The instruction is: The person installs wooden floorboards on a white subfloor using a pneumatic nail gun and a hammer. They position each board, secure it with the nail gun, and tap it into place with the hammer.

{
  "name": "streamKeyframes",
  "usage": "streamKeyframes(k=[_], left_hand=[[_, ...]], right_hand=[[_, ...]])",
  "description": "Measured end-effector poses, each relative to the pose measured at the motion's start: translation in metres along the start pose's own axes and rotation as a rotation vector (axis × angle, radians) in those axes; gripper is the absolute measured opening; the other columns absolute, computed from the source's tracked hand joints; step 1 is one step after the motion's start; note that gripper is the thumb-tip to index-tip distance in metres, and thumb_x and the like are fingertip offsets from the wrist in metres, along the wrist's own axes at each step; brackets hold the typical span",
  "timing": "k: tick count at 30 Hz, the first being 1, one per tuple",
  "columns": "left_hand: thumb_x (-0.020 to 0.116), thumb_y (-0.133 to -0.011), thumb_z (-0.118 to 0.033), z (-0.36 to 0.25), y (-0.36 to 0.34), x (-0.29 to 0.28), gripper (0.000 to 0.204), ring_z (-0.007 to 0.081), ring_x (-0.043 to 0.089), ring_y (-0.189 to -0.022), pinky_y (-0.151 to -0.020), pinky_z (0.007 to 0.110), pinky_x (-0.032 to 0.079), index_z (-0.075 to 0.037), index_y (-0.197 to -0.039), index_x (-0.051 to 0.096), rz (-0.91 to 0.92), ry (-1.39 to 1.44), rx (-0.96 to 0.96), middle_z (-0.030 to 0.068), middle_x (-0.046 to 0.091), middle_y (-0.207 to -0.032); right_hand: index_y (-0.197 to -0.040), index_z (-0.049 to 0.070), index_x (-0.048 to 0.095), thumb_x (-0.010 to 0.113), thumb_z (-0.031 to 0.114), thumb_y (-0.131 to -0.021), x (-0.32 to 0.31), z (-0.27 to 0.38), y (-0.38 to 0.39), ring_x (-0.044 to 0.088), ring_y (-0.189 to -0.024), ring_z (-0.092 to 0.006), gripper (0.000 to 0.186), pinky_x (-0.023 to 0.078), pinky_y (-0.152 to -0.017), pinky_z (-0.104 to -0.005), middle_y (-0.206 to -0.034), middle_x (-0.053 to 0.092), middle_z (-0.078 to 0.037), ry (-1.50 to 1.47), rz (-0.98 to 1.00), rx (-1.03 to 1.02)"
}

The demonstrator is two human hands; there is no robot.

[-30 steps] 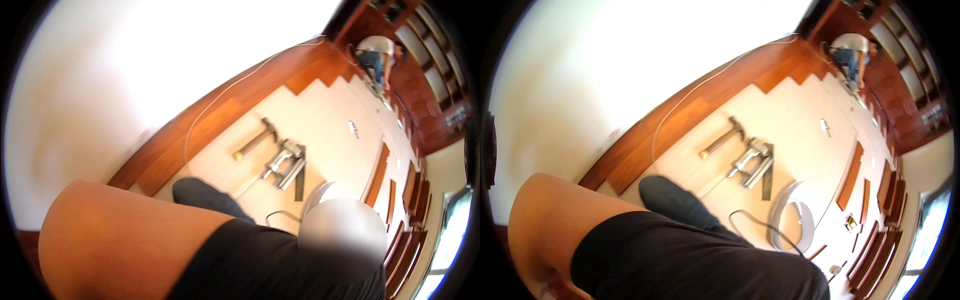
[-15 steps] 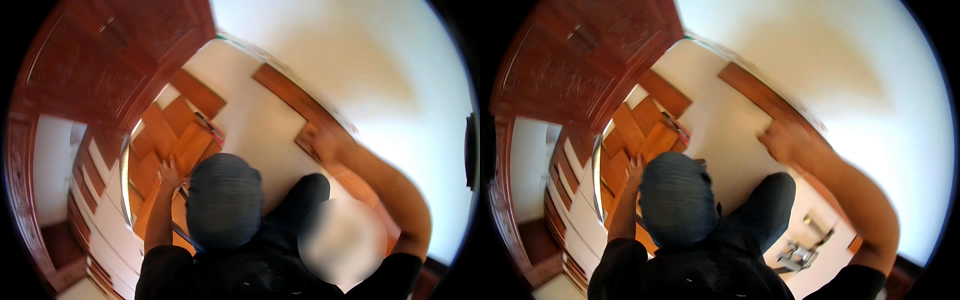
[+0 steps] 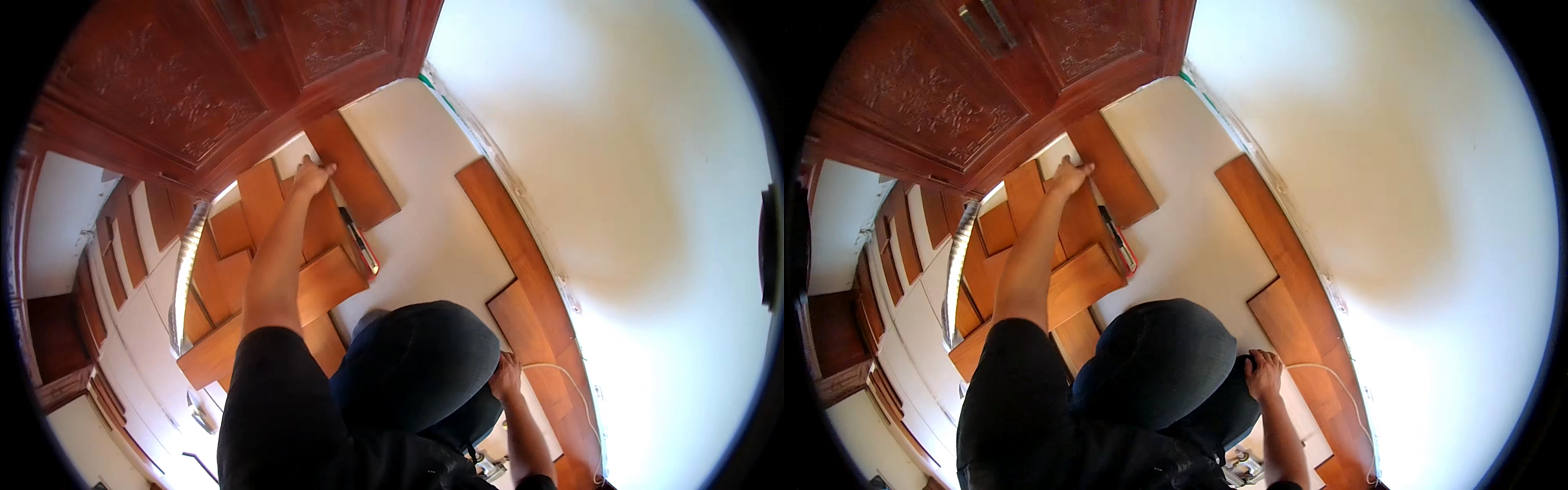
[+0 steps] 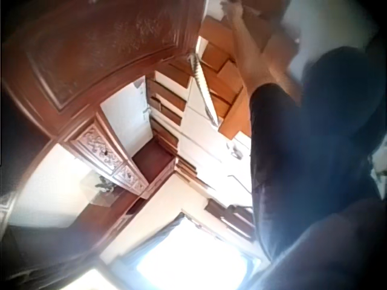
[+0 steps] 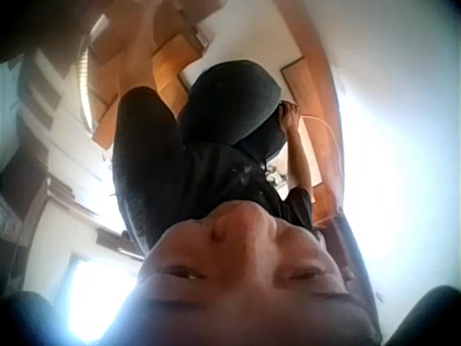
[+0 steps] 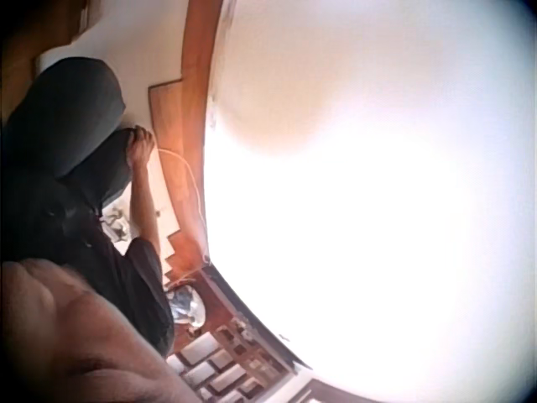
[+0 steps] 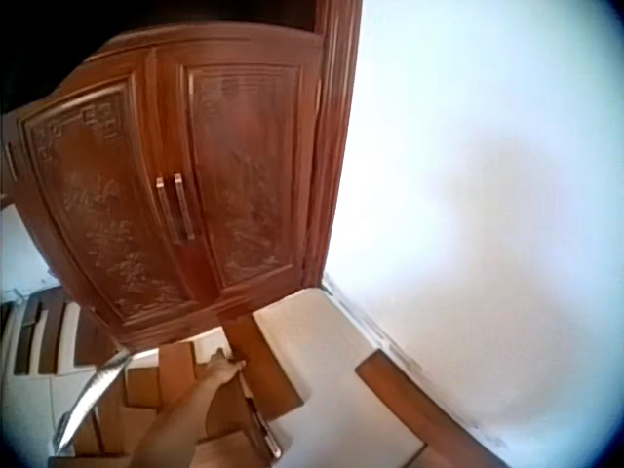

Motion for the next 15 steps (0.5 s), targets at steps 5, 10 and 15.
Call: streamKeyframes(k=[5, 10, 15], left_hand=[[0.082, -0.084, -0.052, -0.015, -0.061, 0.066, 0.101, 0.044, 0.055, -0.135, -0.113, 0.044, 0.047, 0.018, -0.144, 0.042, -0.015, 0.036, -0.12, 0.0348, 0.053, -0.145], [0.085, -0.087, -0.043, -0.008, -0.058, 0.085, 0.069, 0.0239, 0.07, -0.103, -0.083, 0.036, 0.055, 0.011, -0.125, 0.062, 0.255, 0.409, -0.193, 0.0188, 0.071, -0.12], [0.076, -0.096, -0.048, -0.028, -0.014, 0.093, 0.053, 0.0144, 0.064, -0.092, -0.081, 0.031, 0.052, -0.007, -0.126, 0.061, 0.359, 0.801, -0.223, 0.0046, 0.068, -0.111]], right_hand=[[-0.117, 0.007, 0.072, 0.062, 0.019, -0.096, -0.001, -0.046, 0.003, 0.066, -0.113, -0.0385, 0.026, 0.048, -0.103, -0.0461, -0.113, 0.073, -0.018, -0.177, -0.093, 0.209], [-0.114, 0.006, 0.072, 0.061, 0.018, -0.095, -0.001, -0.066, 0.0, 0.066, -0.109, -0.0406, 0.025, 0.051, -0.099, -0.0471, -0.109, 0.073, -0.02, -0.205, -0.034, 0.298], [-0.111, 0.006, 0.073, 0.059, 0.016, -0.093, 0.011, -0.089, -0.001, 0.067, -0.105, -0.0415, 0.025, 0.052, -0.096, -0.0472, -0.106, 0.073, -0.02, -0.234, -0.004, 0.258]])
Point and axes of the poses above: each hand's wrist, its own y-axis away from the middle knuckle, its own x-axis out of the palm, z = x × y, the point moved 5 cm from there along -y, towards the middle knuckle
